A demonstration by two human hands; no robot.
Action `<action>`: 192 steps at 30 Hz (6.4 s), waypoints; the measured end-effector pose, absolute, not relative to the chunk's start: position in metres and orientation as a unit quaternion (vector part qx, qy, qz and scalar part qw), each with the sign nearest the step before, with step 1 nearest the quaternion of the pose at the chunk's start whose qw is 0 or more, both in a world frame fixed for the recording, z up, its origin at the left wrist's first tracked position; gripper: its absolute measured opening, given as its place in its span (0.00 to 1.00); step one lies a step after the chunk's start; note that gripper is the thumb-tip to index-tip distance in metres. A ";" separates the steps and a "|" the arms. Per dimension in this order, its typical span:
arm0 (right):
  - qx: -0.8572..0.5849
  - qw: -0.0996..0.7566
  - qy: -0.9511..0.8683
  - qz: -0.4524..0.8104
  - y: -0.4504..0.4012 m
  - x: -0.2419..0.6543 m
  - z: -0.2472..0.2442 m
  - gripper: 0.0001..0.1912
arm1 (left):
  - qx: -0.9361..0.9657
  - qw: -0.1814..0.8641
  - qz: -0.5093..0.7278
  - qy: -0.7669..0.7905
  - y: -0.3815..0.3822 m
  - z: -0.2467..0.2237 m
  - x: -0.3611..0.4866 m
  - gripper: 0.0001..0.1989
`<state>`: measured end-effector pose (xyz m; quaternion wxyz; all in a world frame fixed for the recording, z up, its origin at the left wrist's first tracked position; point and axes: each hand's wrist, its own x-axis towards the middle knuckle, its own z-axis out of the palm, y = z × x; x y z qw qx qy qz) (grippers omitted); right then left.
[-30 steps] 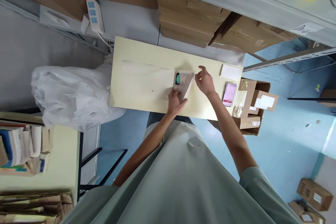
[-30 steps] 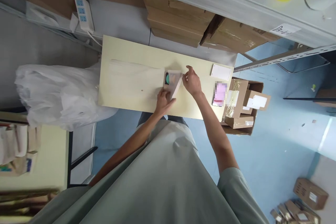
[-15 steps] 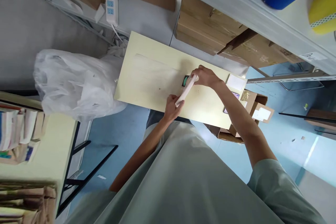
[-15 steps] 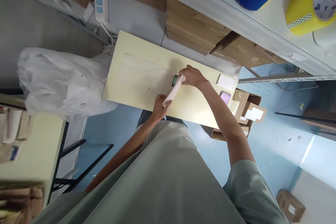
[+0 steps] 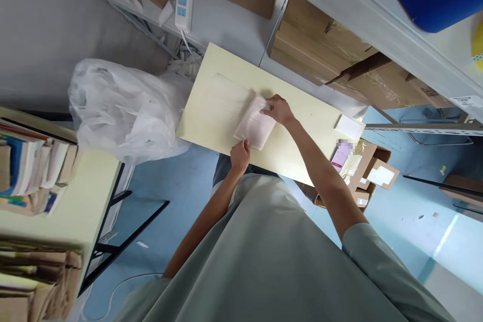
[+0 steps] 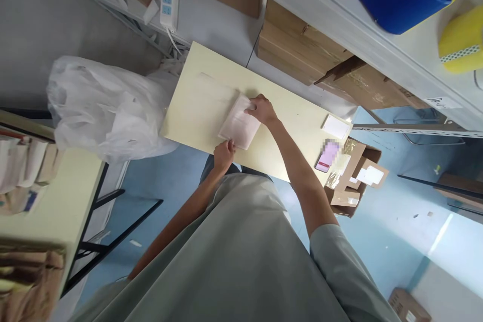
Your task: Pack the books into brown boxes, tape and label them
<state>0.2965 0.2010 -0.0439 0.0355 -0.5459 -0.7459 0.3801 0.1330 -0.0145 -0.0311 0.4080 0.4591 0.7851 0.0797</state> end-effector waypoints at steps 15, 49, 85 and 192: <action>-0.706 0.206 -0.529 0.423 0.084 0.316 -0.038 0.29 | 0.629 0.339 0.128 0.688 0.080 -0.028 0.067 0.24; -0.673 0.093 -0.618 0.395 0.019 0.299 0.041 0.15 | 0.736 0.342 0.018 0.583 0.020 -0.052 0.113 0.48; -0.777 0.066 -0.492 0.387 0.025 0.275 -0.022 0.16 | 0.447 0.458 0.165 0.750 0.041 -0.047 0.061 0.09; -0.427 0.382 -0.619 0.537 -0.361 -0.043 0.186 0.39 | 0.202 0.381 0.572 0.698 -0.552 0.268 -0.382 0.45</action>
